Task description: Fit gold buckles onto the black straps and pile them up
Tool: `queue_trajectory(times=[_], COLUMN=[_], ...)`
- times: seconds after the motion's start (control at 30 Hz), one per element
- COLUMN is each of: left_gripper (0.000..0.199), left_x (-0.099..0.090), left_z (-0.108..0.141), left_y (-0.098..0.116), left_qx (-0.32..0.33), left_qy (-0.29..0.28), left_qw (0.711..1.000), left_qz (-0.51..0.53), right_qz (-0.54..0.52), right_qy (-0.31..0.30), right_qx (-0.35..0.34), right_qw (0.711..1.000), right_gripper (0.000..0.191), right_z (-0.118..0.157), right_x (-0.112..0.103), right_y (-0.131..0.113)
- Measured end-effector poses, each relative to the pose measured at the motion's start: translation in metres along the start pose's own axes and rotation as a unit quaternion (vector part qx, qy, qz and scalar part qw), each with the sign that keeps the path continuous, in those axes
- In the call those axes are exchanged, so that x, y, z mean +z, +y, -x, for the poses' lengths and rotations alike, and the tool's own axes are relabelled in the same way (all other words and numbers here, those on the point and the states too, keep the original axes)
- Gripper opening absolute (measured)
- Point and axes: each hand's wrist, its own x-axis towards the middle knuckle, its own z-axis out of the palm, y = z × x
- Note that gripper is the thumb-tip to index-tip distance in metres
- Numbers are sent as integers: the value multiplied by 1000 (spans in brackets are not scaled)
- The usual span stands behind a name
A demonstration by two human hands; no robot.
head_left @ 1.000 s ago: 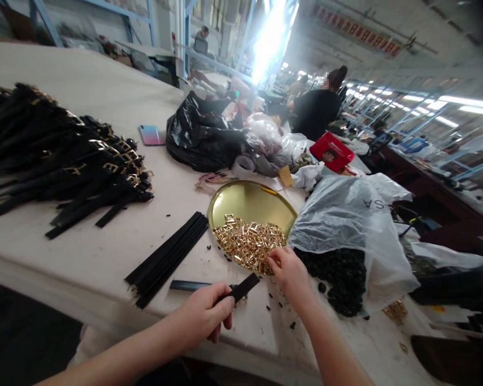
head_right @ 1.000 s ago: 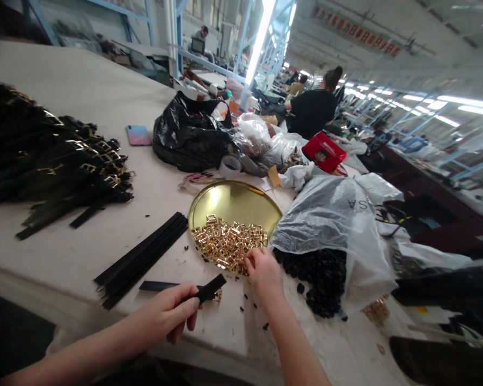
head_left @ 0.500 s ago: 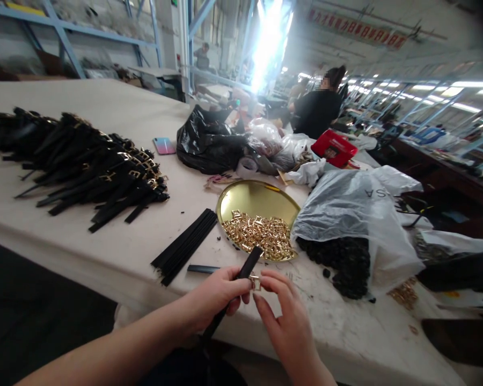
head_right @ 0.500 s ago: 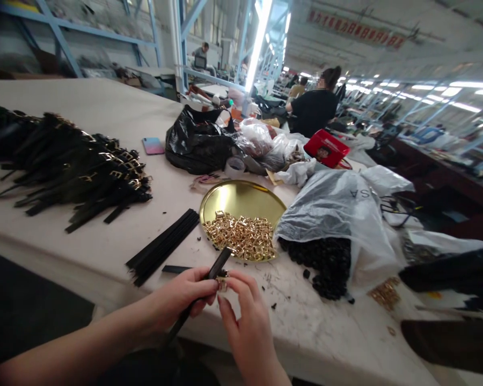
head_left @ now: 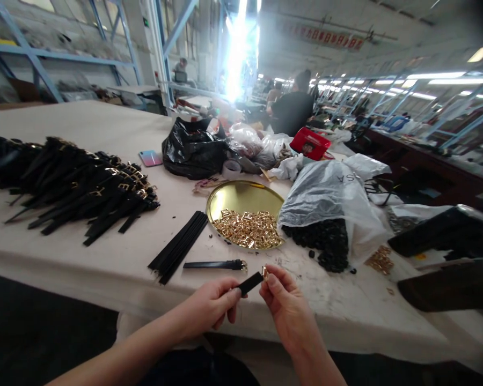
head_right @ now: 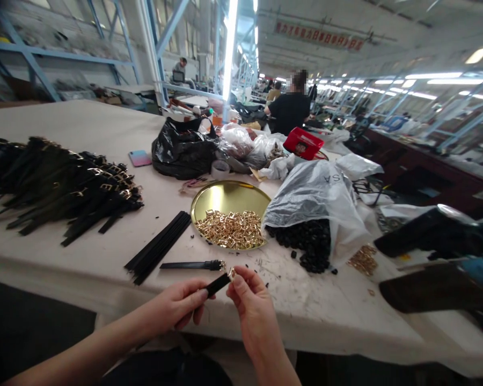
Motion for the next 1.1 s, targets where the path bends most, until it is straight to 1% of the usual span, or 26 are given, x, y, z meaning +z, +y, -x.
queue_trajectory(times=[0.03,0.1,0.17,0.23,0.3,0.4,0.47,0.57,0.63,0.67,0.73,0.8,0.83,0.87,0.9,0.93,0.97,1.0,1.03,1.07,1.1], left_gripper=[28,26,24,19,13,11,15,20,21,21,23,25,26,27,27,28,28,29,29,30,31], left_x=[-1,-2,-1,1,4,6,4,0,0,0,3,5,5,6,6,6,7,7,8,9,10], left_z=[1,3,4,3,0,-4,-7,-11,-12,-13,-14,-15,-16,-16,-16,-17,-17,-18,-18,-19,-19], left_y=[-1,2,6,10,11,10,7,3,1,0,0,0,-1,-1,-2,-3,-5,-6,-9,-11,-13], left_qx=[11,50,85,91,58,9,12,13,6,5,7,11,12,9,4,-2,-9,-15,-18,-17,-13], left_qy=[-2,11,24,37,42,28,20,4,0,2,17,35,41,44,46,45,43,41,40,43,49], left_qw=[999,992,984,986,996,999,999,999,999,998,998,996,994,994,993,993,994,995,996,997,997], left_qz=[-38,-113,-157,-133,-60,23,33,42,51,55,67,87,97,104,106,105,100,93,83,69,54], right_qz=[2,22,50,84,126,195,228,257,246,216,112,22,2,6,35,88,158,235,308,367,406], right_qy=[-6,-20,-40,-60,-65,-44,-33,-22,-18,-18,-20,-30,-36,-37,-32,-23,-13,-6,-6,-12,-20], right_qx=[7,15,19,10,-25,-85,-101,-100,-69,-36,46,113,127,124,103,62,4,-64,-131,-186,-224], right_qw=[1000,999,998,995,990,976,968,961,967,976,992,993,991,992,994,994,987,970,942,911,886], right_gripper=[27,27,26,23,21,20,21,21,22,22,24,25,25,25,24,22,20,17,13,10,8], right_z=[1,4,7,9,10,11,11,8,5,3,-1,-3,-4,-4,-3,-2,0,1,3,4,4], right_x=[0,2,6,9,12,14,13,9,8,9,12,16,18,19,19,18,17,15,12,10,8], right_y=[1,3,9,16,23,29,28,20,16,15,16,20,22,24,25,25,25,25,24,23,22])
